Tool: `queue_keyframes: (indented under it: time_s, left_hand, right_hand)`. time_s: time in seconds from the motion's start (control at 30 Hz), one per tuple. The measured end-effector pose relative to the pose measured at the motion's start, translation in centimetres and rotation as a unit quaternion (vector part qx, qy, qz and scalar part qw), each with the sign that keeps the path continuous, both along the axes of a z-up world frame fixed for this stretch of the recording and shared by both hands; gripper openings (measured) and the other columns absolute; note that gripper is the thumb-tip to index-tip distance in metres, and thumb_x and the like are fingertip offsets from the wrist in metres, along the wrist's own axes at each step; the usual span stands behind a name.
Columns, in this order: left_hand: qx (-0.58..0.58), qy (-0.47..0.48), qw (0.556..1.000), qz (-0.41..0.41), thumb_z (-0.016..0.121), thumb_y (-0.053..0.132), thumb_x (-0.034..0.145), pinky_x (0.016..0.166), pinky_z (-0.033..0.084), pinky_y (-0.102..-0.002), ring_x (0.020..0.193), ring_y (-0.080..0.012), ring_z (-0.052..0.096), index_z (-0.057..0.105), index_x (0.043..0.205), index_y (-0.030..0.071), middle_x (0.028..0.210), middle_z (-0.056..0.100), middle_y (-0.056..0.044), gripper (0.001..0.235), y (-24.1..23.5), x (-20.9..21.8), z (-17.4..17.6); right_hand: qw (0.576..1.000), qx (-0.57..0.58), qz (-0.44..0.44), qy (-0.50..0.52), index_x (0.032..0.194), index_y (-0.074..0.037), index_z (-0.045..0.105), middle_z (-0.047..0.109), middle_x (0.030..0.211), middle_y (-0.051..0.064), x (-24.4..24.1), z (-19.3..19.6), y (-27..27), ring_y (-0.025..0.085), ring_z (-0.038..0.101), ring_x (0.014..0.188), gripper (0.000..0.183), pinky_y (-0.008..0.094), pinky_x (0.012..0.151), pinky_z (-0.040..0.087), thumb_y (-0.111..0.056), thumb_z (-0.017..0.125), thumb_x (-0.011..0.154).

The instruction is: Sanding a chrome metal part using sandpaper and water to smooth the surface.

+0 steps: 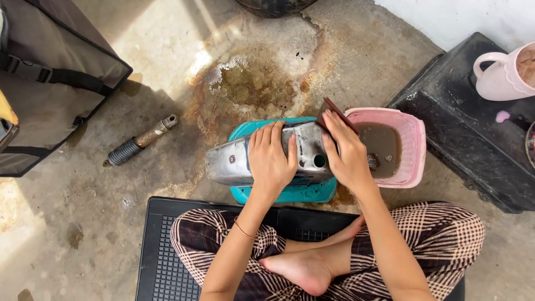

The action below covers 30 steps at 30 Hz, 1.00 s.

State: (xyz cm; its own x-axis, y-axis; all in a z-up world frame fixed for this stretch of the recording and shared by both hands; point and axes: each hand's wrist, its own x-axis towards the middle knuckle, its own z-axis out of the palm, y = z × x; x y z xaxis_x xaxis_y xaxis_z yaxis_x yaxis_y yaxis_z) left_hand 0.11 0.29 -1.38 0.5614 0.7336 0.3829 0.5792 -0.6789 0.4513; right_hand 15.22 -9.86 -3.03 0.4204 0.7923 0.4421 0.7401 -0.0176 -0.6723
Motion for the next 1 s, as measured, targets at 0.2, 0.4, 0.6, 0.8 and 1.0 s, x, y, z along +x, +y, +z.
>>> queue_keyframes:
  time_s: [0.2, 0.4, 0.6, 0.8, 1.0]
  left_hand:
    - [0.003, -0.006, 1.000, 0.008, 0.051, 0.033, 0.103, 0.109, 0.039, -0.049, 0.115, -0.0357, 0.063, 0.066, 0.122, 0.000, 0.113, 0.068, -0.021, 0.041, -0.3, 0.2, 0.4]
    - [0.015, -0.005, 1.000, 0.003, 0.053, 0.034, 0.101, 0.109, 0.040, -0.049, 0.115, -0.0362, 0.064, 0.067, 0.121, 0.000, 0.113, 0.069, -0.021, 0.042, 0.1, 0.1, 0.0]
    - [0.012, -0.009, 1.000, 0.008, 0.052, 0.033, 0.102, 0.108, 0.040, -0.048, 0.114, -0.0360, 0.064, 0.067, 0.120, -0.001, 0.111, 0.069, -0.021, 0.041, -0.1, 0.0, 0.0]
    - [0.015, -0.010, 1.000, 0.006, 0.053, 0.034, 0.101, 0.108, 0.040, -0.048, 0.114, -0.0356, 0.064, 0.066, 0.121, 0.000, 0.112, 0.068, -0.021, 0.042, -0.1, 0.2, -0.3]
    - [0.000, 0.001, 1.000, 0.001, 0.049, 0.035, 0.103, 0.108, 0.038, -0.048, 0.116, -0.0353, 0.062, 0.065, 0.122, -0.001, 0.114, 0.067, -0.020, 0.044, 0.1, 0.1, -0.1]
  right_hand:
    - [0.998, -0.053, 0.009, -0.014, 0.147, -0.009, 0.053, 0.053, 0.149, 0.020, -5.3, 2.2, -6.9, 0.037, 0.048, 0.137, 0.051, 0.051, 0.111, 0.041, -0.035, 0.044, 0.104]
    - [1.000, -0.015, -0.001, -0.005, 0.146, -0.005, 0.056, 0.055, 0.147, 0.020, -2.1, 1.3, -2.6, 0.038, 0.050, 0.136, 0.042, 0.050, 0.109, 0.043, -0.025, 0.045, 0.109]
    - [1.000, -0.008, 0.007, -0.024, 0.146, -0.006, 0.057, 0.056, 0.147, 0.019, -2.5, 2.2, -3.4, 0.036, 0.050, 0.136, 0.042, 0.047, 0.109, 0.044, -0.021, 0.050, 0.106]
    - [0.999, -0.016, -0.002, -0.028, 0.145, -0.008, 0.058, 0.057, 0.146, 0.017, -3.1, -0.8, -5.2, 0.034, 0.051, 0.136, 0.044, 0.045, 0.109, 0.045, -0.028, 0.046, 0.107]
    - [0.999, 0.002, -0.013, -0.029, 0.146, -0.007, 0.058, 0.058, 0.145, 0.016, -1.2, 1.3, -1.1, 0.033, 0.053, 0.134, 0.042, 0.044, 0.108, 0.045, -0.022, 0.049, 0.108]
